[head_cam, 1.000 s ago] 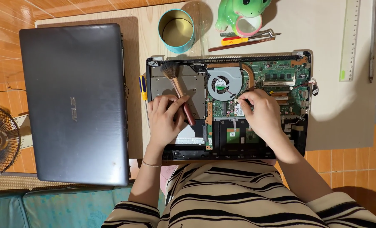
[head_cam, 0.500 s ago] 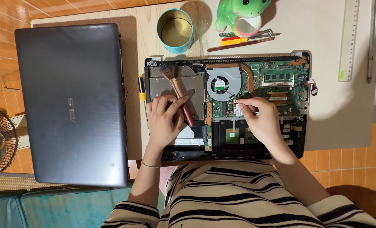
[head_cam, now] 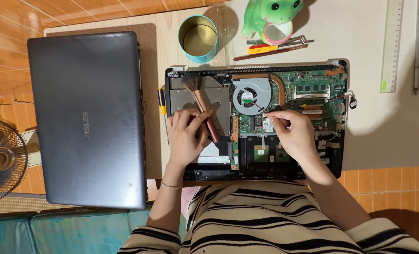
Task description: Cleaning and repairing the internal components of an opened laptop.
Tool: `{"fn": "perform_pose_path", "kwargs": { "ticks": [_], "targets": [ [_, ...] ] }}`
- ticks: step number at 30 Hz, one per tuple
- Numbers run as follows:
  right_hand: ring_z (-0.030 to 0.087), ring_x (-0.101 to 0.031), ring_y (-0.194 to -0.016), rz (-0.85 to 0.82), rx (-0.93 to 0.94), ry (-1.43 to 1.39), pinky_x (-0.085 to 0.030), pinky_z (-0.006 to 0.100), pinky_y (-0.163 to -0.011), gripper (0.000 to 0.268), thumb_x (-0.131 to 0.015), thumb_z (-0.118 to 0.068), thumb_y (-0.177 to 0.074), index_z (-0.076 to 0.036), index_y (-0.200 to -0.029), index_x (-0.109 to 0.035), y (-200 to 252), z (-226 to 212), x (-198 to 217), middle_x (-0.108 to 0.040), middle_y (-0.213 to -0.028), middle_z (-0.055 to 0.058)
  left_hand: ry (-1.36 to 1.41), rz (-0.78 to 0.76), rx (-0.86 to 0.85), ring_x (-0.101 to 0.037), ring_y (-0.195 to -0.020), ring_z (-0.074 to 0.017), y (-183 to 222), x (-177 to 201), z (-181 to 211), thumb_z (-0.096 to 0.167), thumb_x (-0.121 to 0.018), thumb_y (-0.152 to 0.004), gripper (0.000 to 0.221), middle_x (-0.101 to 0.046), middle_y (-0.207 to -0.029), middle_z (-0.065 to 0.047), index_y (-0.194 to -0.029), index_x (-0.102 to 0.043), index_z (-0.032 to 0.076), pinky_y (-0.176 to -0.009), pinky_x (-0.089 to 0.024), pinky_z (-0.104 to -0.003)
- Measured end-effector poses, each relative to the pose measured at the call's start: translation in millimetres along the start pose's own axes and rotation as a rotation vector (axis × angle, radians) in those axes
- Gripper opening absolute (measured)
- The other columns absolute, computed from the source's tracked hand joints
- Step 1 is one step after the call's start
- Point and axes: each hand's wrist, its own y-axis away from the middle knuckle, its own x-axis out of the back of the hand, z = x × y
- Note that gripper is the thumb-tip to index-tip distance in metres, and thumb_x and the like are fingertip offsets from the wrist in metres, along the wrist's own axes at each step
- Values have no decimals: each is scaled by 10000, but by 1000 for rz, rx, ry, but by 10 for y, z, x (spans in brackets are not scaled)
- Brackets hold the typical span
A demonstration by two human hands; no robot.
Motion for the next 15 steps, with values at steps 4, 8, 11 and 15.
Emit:
{"fn": "perform_pose_path", "kwargs": {
  "ticks": [4, 8, 11, 15],
  "targets": [
    [79, -476, -596, -19, 66, -73, -407, 268, -540, 143, -748, -132, -945, -70, -1068, -789, 13, 41, 21, -575, -667, -5, -10, -6, 2, -544, -1058, -239, 0, -17, -6, 79, -702, -821, 416, -608, -1089, -22, -1224, -739, 175, -928, -366, -374],
    [105, -468, -578, -39, 6, -24, -390, 285, -538, 146, -753, -137, -951, -81, -1075, -804, 22, 34, 22, -573, -648, 35, -13, -5, -15, -546, -1066, -240, -3, -12, -4, 85, -704, -824, 416, -612, -1094, -21, -1230, -736, 168, -921, -362, -376],
    [85, -503, -625, -50, 82, -113, -426, 266, -551, 182, -749, -121, -935, -72, -1105, -788, 45, 13, 43, -630, -706, 15, -17, -13, -22, -543, -1063, -243, -7, -17, 5, 88, -702, -826, 415, -609, -1088, -23, -1231, -736, 168, -922, -364, -375],
    [86, -561, -642, -57, 143, -116, -445, 265, -547, 186, -740, -113, -929, -82, -1105, -791, 25, 2, 122, -681, -784, 16, -11, -3, -12, -547, -1068, -238, -4, 9, -6, 95, -705, -828, 412, -608, -1090, -25, -1232, -731, 170, -931, -366, -375]
  ]
}}
